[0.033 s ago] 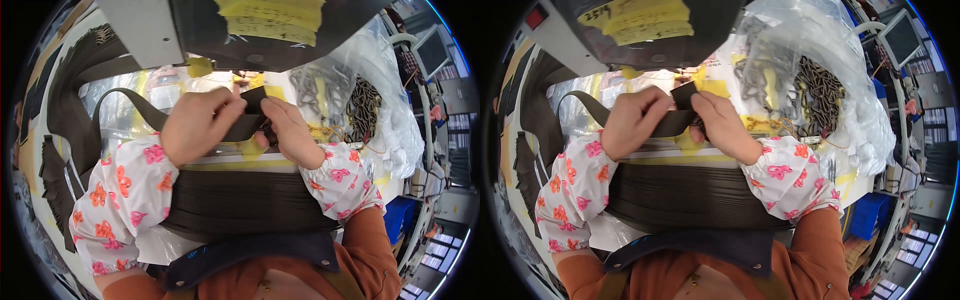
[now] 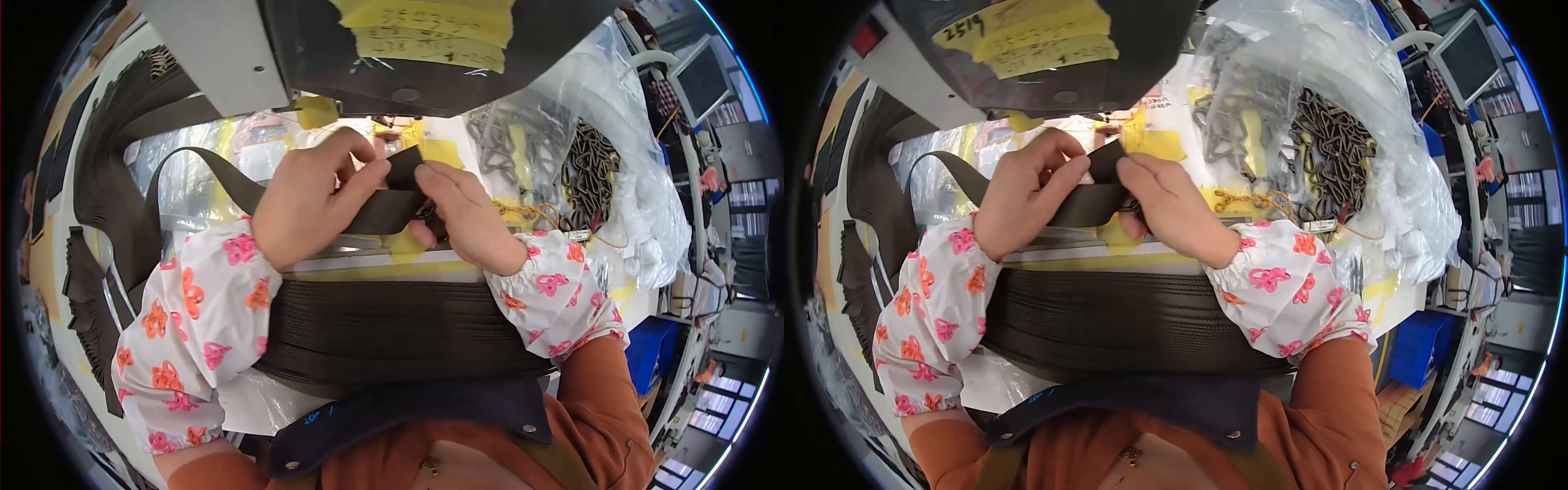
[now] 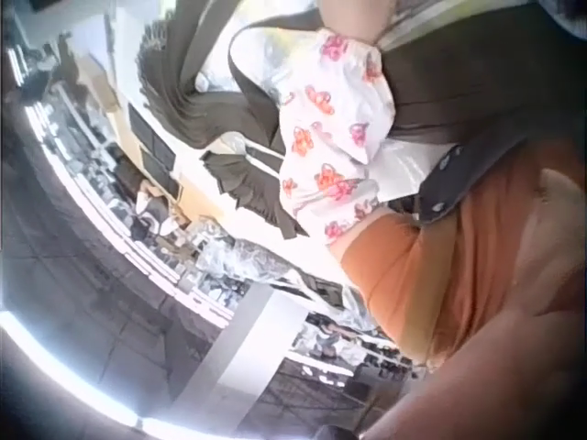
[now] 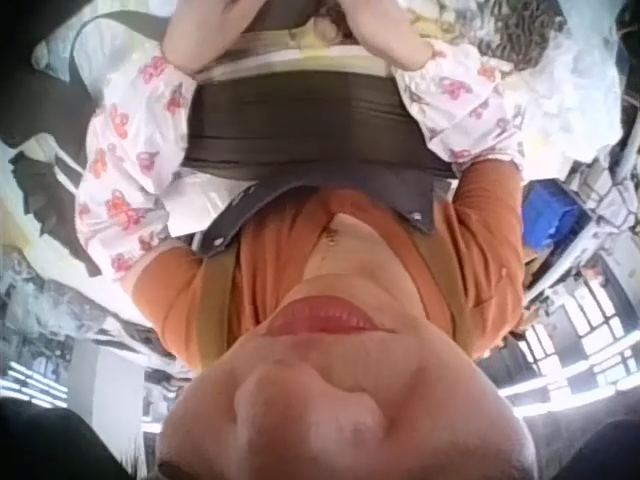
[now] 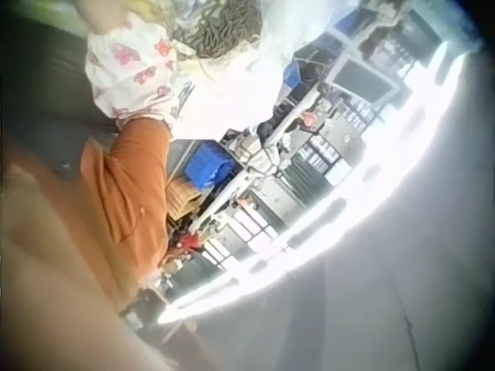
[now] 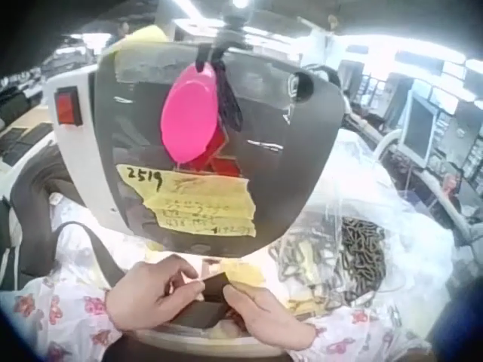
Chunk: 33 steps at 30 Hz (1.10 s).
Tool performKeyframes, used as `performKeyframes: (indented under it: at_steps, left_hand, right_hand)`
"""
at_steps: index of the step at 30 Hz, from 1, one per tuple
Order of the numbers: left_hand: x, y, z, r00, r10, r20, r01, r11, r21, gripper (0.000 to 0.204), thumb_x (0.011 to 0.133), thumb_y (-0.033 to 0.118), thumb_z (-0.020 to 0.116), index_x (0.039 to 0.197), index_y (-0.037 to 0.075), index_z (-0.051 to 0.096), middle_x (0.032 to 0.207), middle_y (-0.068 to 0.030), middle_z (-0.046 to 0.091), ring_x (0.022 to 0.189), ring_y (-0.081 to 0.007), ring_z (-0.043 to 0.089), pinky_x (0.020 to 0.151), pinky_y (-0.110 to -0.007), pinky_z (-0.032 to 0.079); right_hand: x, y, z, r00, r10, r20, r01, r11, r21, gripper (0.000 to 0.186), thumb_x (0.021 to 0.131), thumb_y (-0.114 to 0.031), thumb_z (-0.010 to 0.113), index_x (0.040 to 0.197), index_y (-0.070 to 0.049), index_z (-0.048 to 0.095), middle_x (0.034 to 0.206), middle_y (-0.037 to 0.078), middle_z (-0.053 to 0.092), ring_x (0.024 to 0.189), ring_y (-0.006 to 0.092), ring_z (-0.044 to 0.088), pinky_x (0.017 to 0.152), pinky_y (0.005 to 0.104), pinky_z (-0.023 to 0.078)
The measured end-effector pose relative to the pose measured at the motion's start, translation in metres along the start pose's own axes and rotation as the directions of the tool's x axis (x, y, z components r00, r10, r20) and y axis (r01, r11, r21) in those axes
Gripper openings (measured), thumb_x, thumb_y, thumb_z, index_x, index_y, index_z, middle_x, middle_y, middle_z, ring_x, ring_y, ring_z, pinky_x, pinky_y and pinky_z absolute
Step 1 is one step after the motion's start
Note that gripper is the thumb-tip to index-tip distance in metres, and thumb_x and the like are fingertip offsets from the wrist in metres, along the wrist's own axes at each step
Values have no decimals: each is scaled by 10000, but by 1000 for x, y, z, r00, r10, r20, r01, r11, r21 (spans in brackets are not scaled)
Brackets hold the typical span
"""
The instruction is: Attaching metal buckles to straps using a sewing machine.
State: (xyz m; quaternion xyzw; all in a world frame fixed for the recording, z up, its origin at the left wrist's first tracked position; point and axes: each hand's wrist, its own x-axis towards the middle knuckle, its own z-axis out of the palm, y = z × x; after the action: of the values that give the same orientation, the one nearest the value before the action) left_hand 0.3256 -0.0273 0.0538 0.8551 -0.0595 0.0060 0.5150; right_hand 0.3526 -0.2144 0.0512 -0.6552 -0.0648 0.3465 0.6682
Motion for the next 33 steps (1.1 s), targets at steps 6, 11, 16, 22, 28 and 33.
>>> performKeyframes:
  at_steps: [6,11,16,22,28,33]
  left_hand:
    - [2,-3,12,965,261,34,-261,965,-13,150,835,115,571,945,12,573,687,-121,617,519,-238,562,489,-300,422]
    - [-4,4,9,771,576,270,-589,485,647,303,710,103,572,995,1,576,691,-96,575,541,-198,561,489,-292,450]
    - [-8,10,22,732,576,364,-559,203,804,290,707,83,559,973,-31,565,779,-61,594,545,-187,562,482,-288,445]
    - [2,11,10,908,394,142,-410,767,493,142,781,119,578,856,-1,593,708,-103,589,556,-222,567,499,-304,432]
    - [6,3,7,973,125,195,-128,992,5,224,884,180,542,746,3,538,569,-118,489,525,-214,508,515,-300,407]
    - [8,-2,7,958,47,283,50,944,-325,260,914,202,511,761,-8,500,561,-82,452,519,-146,427,514,-286,384]
  right_hand:
    - [-3,1,1,1000,-15,22,15,1000,-26,309,958,-220,377,850,29,525,628,51,533,460,100,513,413,231,394]
    - [1,8,-1,999,-37,-7,38,998,46,338,957,-244,387,817,28,531,591,71,546,441,118,539,383,234,406]
    - [4,4,5,995,-63,-72,65,998,17,366,962,-261,377,788,21,532,582,68,546,425,115,526,383,222,407]
    - [1,9,9,964,-241,-111,223,962,-158,334,970,-234,373,814,23,520,579,45,532,414,104,516,386,232,412]
    - [4,13,0,863,-505,-9,441,762,-474,258,956,-186,392,839,24,484,596,153,526,488,279,535,453,335,401]
    - [5,15,-3,855,-519,7,464,757,-460,215,937,-158,409,835,23,465,637,229,505,607,432,483,518,413,373]
